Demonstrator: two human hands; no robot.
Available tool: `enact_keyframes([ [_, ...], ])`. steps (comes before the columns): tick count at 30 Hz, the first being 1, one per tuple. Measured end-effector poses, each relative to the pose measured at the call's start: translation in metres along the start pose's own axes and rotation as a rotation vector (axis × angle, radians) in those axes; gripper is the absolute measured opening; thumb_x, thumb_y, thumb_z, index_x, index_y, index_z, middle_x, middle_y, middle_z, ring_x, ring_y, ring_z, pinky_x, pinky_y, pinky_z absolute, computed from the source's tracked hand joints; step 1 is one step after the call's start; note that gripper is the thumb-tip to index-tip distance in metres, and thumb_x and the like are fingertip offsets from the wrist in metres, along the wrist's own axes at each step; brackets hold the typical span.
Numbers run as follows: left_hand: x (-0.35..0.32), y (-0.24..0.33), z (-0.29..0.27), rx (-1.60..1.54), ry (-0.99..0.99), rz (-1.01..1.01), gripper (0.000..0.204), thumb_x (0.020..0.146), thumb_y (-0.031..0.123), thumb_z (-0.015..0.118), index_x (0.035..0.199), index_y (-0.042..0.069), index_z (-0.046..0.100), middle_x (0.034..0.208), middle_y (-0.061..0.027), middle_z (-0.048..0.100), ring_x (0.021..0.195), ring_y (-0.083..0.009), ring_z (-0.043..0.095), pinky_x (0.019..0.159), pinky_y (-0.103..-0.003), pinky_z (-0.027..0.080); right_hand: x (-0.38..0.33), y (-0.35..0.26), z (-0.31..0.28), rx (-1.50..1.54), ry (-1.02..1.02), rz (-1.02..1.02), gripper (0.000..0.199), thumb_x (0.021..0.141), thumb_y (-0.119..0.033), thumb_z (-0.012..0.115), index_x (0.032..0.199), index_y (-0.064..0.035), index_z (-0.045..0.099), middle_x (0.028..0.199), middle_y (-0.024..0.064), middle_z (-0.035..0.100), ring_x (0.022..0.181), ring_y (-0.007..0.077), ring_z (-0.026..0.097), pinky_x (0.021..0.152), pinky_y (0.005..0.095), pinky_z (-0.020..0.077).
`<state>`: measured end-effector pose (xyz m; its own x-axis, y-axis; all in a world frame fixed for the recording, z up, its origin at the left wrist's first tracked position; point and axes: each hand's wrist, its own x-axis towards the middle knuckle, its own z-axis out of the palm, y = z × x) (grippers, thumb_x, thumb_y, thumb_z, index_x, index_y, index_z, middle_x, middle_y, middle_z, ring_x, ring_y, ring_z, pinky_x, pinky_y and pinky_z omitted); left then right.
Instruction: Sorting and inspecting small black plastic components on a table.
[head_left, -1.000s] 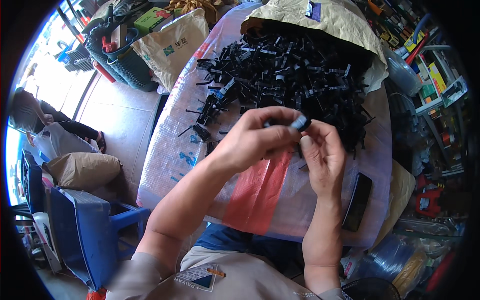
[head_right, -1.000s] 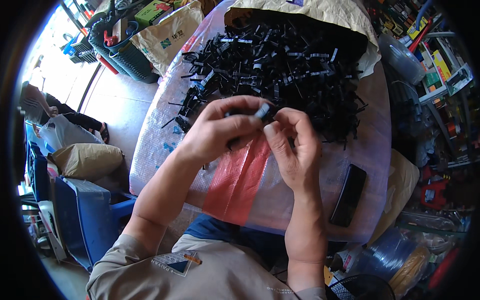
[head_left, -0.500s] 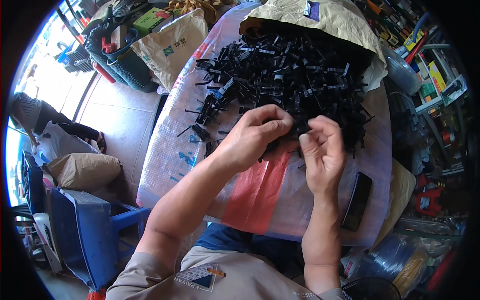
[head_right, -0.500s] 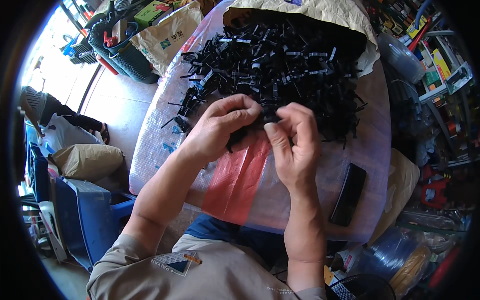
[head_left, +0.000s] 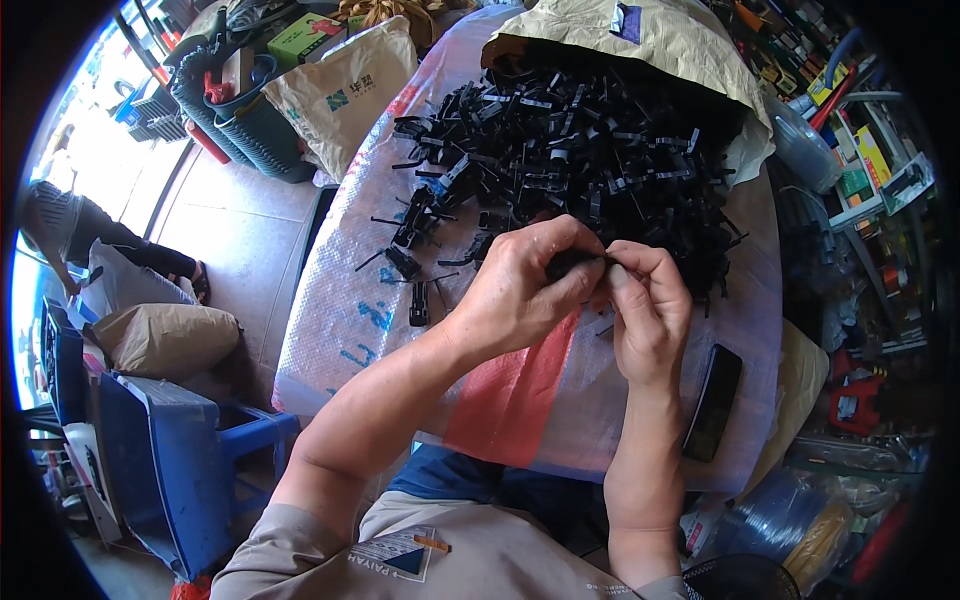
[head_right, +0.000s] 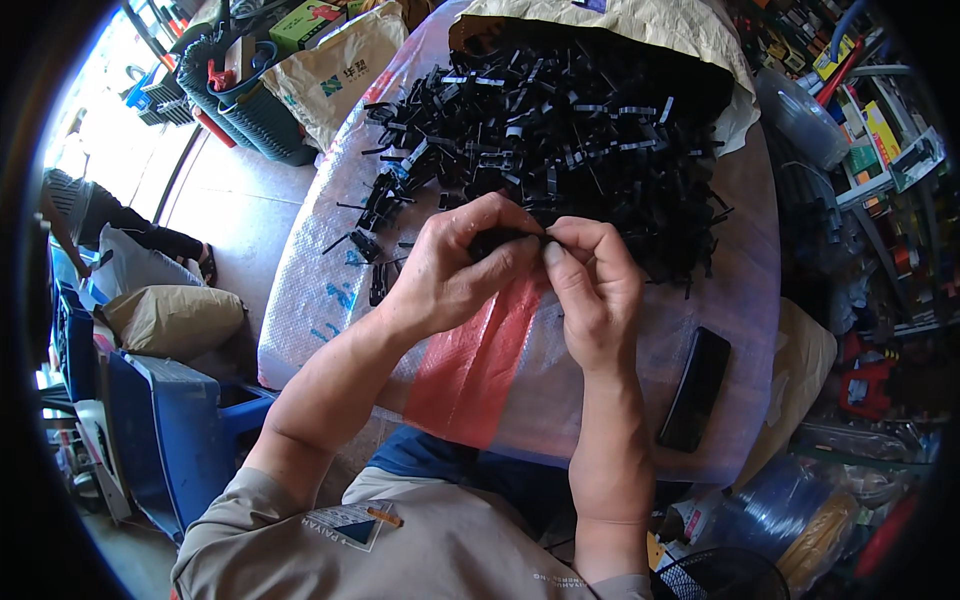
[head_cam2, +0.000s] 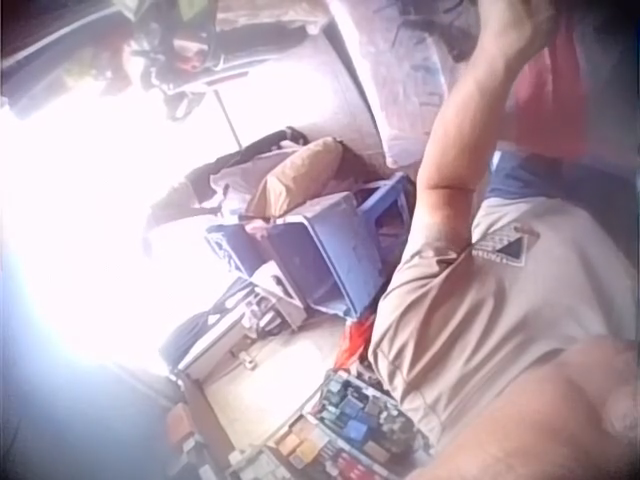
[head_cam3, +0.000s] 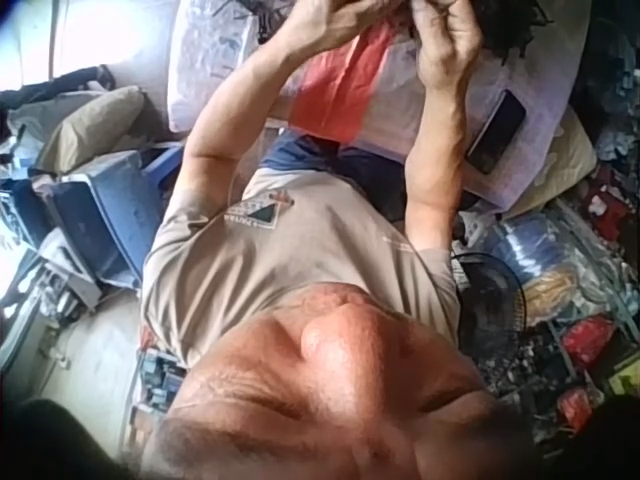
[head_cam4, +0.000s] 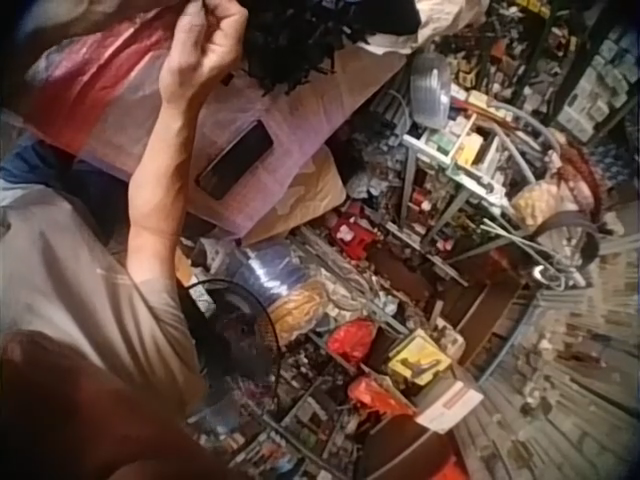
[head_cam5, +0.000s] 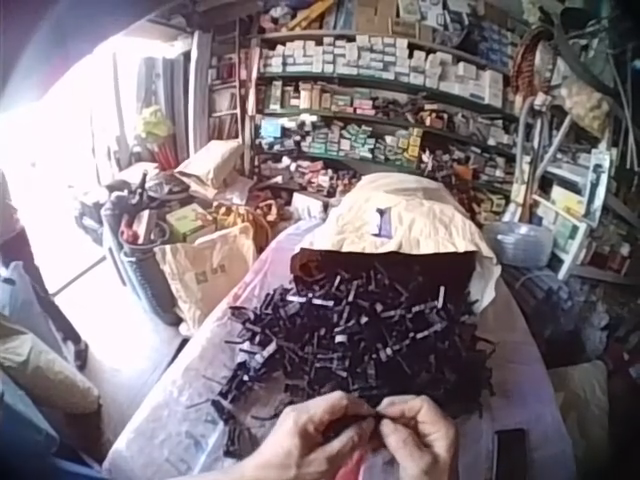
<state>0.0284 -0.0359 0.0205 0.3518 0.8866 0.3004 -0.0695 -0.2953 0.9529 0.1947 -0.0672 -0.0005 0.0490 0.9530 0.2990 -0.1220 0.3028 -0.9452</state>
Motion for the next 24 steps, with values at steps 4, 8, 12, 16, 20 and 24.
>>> enact_keyframes([
  [4, 0.001, -0.002, 0.001, 0.104, 0.004, 0.106, 0.009, 0.089, 0.004, 0.061, 0.092, -0.004, 0.060, 0.078, -0.0098, 0.066, 0.075, -0.0123, 0.066, 0.066, -0.029, 0.054, -0.001, 0.005, 0.001, 0.042, 0.007, -0.049, 0.011, 0.094, -0.003, 0.058, 0.104, 0.0007, 0.060, 0.089, 0.0003, 0.063, 0.075, 0.0041, 0.057, 0.069, 0.0200, 0.0485],
  [8, 0.003, 0.002, -0.003, -0.135, 0.044, -0.038, 0.011, 0.086, 0.006, 0.066, 0.093, -0.003, 0.062, 0.078, -0.0007, 0.062, 0.074, -0.0082, 0.061, 0.065, -0.026, 0.052, -0.003, 0.001, 0.006, 0.096, -0.036, 0.003, 0.014, 0.094, -0.004, 0.059, 0.107, 0.0006, 0.059, 0.092, 0.0006, 0.062, 0.074, 0.0039, 0.056, 0.068, 0.0193, 0.0477],
  [12, 0.015, -0.016, -0.041, -0.874, 0.167, -0.196, 0.014, 0.087, 0.017, 0.059, 0.089, 0.003, 0.061, 0.073, -0.0054, 0.059, 0.060, -0.0131, 0.056, 0.050, -0.025, 0.042, -0.002, -0.004, 0.011, -0.286, -0.050, 0.046, 0.018, 0.089, 0.002, 0.061, 0.107, 0.0007, 0.060, 0.087, 0.0028, 0.064, 0.071, 0.0071, 0.059, 0.064, 0.0216, 0.0484],
  [16, 0.020, -0.019, -0.063, -1.137, 0.284, -0.246, 0.014, 0.091, 0.020, 0.060, 0.088, 0.006, 0.059, 0.083, -0.0112, 0.063, 0.068, -0.0239, 0.065, 0.049, -0.028, 0.045, -0.001, -0.002, 0.016, -0.774, -0.094, -0.062, 0.031, 0.085, 0.001, 0.065, 0.115, -0.0015, 0.060, 0.085, 0.0116, 0.063, 0.068, 0.0187, 0.063, 0.061, 0.0291, 0.0502],
  [20, 0.023, -0.014, -0.057, -1.101, 0.334, -0.377, 0.006, 0.090, 0.011, 0.060, 0.089, 0.005, 0.058, 0.085, -0.0122, 0.064, 0.068, -0.0211, 0.065, 0.045, -0.025, 0.044, -0.003, 0.013, 0.019, -0.802, -0.070, -0.076, 0.031, 0.085, 0.000, 0.065, 0.116, -0.0015, 0.059, 0.087, 0.0152, 0.064, 0.070, 0.0267, 0.066, 0.061, 0.0340, 0.0512],
  [24, 0.020, -0.027, -0.065, -1.124, 0.181, -0.425, 0.012, 0.090, 0.015, 0.063, 0.089, 0.005, 0.058, 0.083, -0.0107, 0.065, 0.055, -0.0135, 0.053, 0.042, -0.024, 0.037, -0.001, 0.024, 0.020, -0.647, -0.024, -0.021, 0.028, 0.085, 0.002, 0.063, 0.113, -0.0012, 0.059, 0.079, 0.0126, 0.063, 0.066, 0.0217, 0.065, 0.060, 0.0308, 0.0503],
])
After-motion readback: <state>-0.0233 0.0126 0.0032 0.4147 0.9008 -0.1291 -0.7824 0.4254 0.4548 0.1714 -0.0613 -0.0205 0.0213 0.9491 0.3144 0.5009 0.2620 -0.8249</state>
